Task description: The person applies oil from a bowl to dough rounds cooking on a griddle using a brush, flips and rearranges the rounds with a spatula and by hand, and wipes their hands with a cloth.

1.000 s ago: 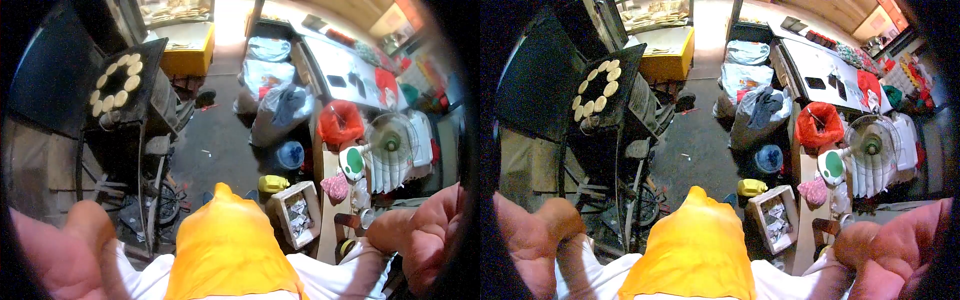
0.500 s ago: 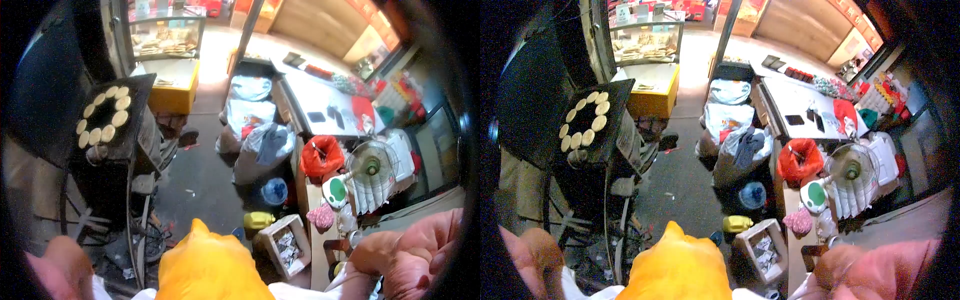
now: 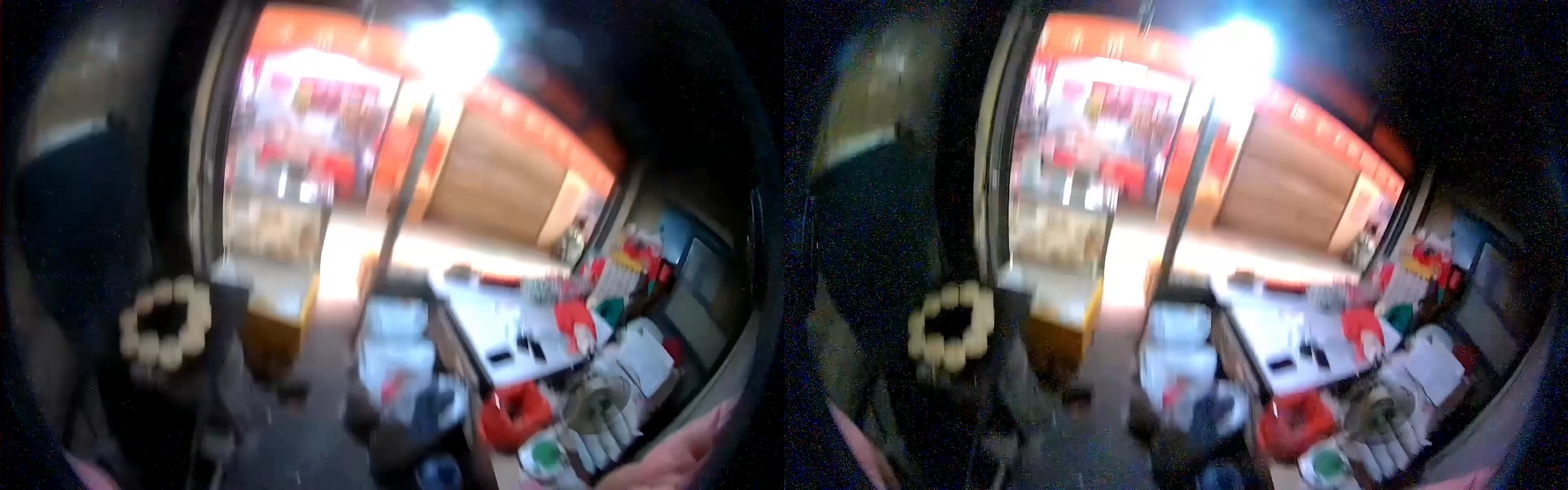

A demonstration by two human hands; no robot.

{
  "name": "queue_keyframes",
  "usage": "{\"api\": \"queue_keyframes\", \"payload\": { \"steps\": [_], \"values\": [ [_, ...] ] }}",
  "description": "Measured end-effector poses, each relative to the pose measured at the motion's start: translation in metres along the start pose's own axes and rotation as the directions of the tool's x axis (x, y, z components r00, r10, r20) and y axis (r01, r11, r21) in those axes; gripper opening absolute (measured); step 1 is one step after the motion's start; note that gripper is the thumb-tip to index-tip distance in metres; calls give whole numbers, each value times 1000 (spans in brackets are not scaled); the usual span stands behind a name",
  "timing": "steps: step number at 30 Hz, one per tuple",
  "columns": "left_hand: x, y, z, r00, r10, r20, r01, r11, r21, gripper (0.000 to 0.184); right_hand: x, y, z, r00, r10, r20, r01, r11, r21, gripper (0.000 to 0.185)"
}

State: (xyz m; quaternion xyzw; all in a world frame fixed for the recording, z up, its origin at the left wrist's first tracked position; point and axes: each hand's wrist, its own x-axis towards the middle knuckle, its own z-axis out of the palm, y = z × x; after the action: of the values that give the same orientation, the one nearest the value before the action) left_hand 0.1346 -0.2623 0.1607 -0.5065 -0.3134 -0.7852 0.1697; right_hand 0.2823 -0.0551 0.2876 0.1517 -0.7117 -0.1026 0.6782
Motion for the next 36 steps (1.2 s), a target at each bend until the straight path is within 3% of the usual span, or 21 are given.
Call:
{"api": "queue_keyframes", "payload": {
  "steps": [6, 28, 33, 36],
  "values": [
    [11, -10, 34, 999, 20, -31, -18, 998, 64, 33, -12, 45, -31, 990, 95, 103, -97, 995, 15, 18],
    [1, -13, 42, 999, -18, -30, 16, 999, -47, 32, -16, 45, -77, 972, 72, 225, -44, 991, -126, 33],
    [12, -9, 24, 1000, -10, 13, 10, 1000, -13, 32, -10, 31, -81, 963, 134, 234, -102, 984, -144, 38],
    [15, -4, 20, 999, -15, -36, 16, 1000, 24, 32, -2, 33, -94, 927, 155, 343, -123, 986, -113, 41]
  ]
}}
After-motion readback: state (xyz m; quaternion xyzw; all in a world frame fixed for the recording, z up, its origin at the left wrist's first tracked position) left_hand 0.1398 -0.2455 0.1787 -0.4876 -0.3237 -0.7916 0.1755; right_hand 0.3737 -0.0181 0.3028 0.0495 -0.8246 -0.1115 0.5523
